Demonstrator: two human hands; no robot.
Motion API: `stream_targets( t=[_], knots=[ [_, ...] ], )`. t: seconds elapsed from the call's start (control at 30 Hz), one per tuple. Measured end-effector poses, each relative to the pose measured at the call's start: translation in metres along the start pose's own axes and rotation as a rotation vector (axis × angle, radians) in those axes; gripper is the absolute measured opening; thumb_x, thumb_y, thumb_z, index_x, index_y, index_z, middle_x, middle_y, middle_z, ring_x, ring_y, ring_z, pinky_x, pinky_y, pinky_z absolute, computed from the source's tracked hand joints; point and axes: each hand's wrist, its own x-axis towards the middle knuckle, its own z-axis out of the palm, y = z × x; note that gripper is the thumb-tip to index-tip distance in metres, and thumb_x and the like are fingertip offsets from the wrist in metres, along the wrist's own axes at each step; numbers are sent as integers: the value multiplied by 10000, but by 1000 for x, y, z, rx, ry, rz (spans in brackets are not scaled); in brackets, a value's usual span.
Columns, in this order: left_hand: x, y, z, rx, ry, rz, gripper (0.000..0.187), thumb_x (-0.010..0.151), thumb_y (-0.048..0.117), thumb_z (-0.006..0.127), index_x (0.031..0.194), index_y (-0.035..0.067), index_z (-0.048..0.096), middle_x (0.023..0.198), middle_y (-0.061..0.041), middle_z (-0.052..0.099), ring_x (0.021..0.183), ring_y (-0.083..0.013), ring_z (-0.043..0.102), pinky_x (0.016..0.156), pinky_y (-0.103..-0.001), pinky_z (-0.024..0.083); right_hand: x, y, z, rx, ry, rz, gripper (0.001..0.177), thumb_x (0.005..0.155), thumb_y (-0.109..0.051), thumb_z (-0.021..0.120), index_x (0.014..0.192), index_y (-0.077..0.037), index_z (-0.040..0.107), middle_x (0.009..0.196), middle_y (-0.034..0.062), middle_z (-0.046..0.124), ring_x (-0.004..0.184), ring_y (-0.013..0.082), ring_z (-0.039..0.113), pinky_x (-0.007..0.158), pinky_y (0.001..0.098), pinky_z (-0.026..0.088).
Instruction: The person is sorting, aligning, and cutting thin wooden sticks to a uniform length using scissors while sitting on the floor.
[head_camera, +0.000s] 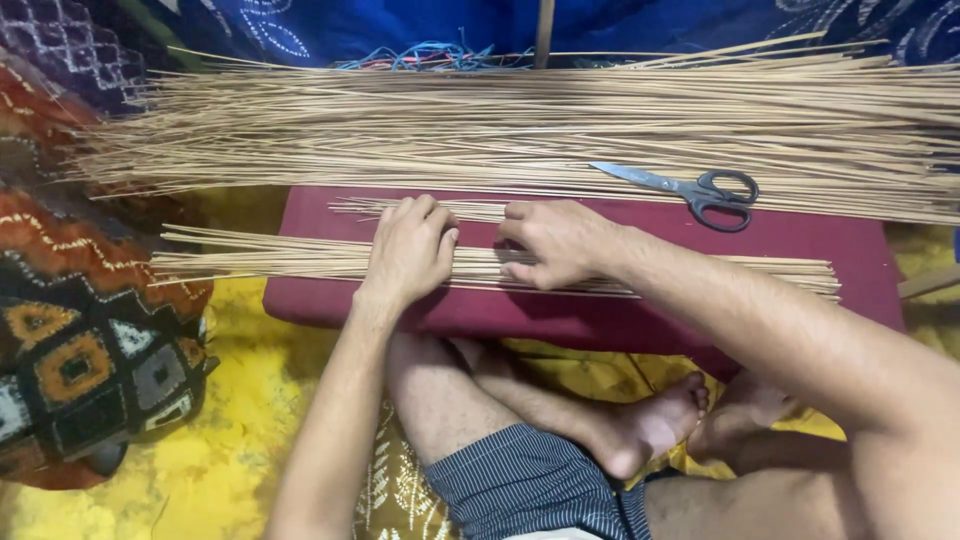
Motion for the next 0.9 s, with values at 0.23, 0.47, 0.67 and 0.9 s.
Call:
stream_targets(
  t=[0.23, 0.47, 0.67, 0.9],
  knots=[
    [21, 13, 7, -82, 92, -17, 83, 945, 198, 680, 1003, 149, 713, 944, -43, 600, 969, -295, 637, 803, -439, 476, -5, 82, -17, -235, 263, 198, 123, 854, -200, 646, 941, -120, 679, 853, 68, 635, 812, 328, 740, 662, 443, 600],
    [56, 22, 23, -109, 183, -13, 96, 935, 201, 715, 1023, 163, 714, 944, -22, 604, 962, -276, 644, 798, -429, 480, -41, 128, -22, -400, 157, 431, 212, 758, -340, 688, 864, -158, 714, 829, 46, 679, 848, 293, 755, 713, 441, 610],
    [76, 34, 38, -121, 201, 26, 80, 930, 214, 728, 997, 171, 722, 928, -16, 600, 944, -267, 648, 789, -422, 483, -51, 121, -28, -368, 65, 420, 222, 771, -254, 730, 952, -125, 740, 900, 79, 720, 916, 309, 759, 775, 464, 623],
    [83, 43, 40, -77, 127, 46, 147, 882, 193, 766, 1023, 186, 728, 961, -11, 609, 968, -271, 642, 801, -439, 474, -55, 112, -34, -297, 62, 386, 198, 760, -217, 687, 913, -110, 752, 936, 85, 723, 982, 314, 742, 802, 471, 615]
  ],
)
